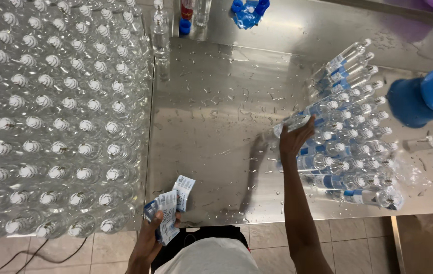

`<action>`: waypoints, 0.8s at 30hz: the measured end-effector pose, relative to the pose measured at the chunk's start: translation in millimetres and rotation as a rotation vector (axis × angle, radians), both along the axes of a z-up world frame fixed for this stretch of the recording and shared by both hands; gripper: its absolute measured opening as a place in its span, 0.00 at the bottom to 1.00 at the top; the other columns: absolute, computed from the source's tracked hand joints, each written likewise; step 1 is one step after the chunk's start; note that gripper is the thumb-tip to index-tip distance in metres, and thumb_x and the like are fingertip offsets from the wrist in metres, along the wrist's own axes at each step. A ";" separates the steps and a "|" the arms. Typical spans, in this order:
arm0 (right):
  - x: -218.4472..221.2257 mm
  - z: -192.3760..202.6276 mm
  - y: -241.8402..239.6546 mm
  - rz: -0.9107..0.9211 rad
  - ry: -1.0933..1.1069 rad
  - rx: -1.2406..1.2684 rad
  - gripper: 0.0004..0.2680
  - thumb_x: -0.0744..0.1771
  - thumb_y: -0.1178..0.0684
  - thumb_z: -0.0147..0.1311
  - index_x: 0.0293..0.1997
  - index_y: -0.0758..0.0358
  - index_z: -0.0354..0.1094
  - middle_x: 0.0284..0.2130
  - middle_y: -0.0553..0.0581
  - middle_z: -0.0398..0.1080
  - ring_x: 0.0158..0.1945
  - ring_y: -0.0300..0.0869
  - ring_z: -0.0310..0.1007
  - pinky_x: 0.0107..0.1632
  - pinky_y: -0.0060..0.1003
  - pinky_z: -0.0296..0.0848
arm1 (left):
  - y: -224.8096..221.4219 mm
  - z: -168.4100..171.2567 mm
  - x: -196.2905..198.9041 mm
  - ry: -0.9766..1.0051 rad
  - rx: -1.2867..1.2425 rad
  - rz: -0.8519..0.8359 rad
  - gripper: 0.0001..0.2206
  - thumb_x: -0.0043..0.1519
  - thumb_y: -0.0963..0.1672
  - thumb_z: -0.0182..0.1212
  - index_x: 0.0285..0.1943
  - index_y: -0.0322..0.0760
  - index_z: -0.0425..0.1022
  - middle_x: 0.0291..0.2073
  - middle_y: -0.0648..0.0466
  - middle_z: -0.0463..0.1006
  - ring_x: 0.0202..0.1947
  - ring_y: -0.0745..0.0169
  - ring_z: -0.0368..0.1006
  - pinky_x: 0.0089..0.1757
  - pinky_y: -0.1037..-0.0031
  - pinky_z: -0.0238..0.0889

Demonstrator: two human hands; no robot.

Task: The person picks up clear plastic bottles from a metal table, applies a label to each bottle by hand, and places the labeled bottles into a growing stack on the right side of the table. The person repeats this process for multiple bottles.

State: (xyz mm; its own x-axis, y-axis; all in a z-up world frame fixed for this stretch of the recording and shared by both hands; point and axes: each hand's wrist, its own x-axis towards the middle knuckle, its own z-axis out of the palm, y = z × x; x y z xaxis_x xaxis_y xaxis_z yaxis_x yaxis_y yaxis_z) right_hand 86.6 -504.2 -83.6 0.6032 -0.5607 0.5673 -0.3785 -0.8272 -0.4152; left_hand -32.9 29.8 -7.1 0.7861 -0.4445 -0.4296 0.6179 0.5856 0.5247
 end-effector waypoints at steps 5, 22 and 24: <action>14.9 -12.3 -14.1 -0.140 0.120 -0.022 0.39 0.69 0.63 0.73 0.82 0.64 0.35 0.75 0.81 0.43 0.78 0.76 0.45 0.78 0.78 0.47 | 23.9 16.9 -13.5 -0.012 0.027 0.053 0.36 0.62 0.55 0.70 0.73 0.28 0.69 0.41 0.39 0.81 0.37 0.51 0.75 0.41 0.61 0.70; -61.1 -138.3 326.3 1.220 0.334 0.455 0.11 0.68 0.59 0.62 0.57 0.62 0.77 0.57 0.65 0.74 0.63 0.58 0.71 0.66 0.54 0.71 | 85.0 85.4 -61.0 -0.270 -0.099 0.458 0.37 0.67 0.56 0.79 0.73 0.26 0.67 0.56 0.42 0.77 0.47 0.50 0.78 0.42 0.65 0.69; -98.0 -178.0 390.8 1.227 0.325 0.379 0.11 0.70 0.56 0.59 0.60 0.60 0.74 0.58 0.64 0.72 0.64 0.58 0.70 0.66 0.54 0.70 | 85.6 88.1 -68.0 -0.256 -0.068 0.478 0.37 0.67 0.56 0.78 0.72 0.27 0.68 0.55 0.42 0.77 0.46 0.51 0.76 0.42 0.64 0.68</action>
State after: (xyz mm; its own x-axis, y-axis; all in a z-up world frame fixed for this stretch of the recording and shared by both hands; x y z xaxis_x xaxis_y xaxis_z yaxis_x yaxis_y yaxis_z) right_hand -11.4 -113.4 -261.6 0.9070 0.3515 0.2317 0.4014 -0.5558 -0.7280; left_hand -100.9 115.4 81.0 0.9831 -0.0322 -0.1802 0.1317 0.8078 0.5745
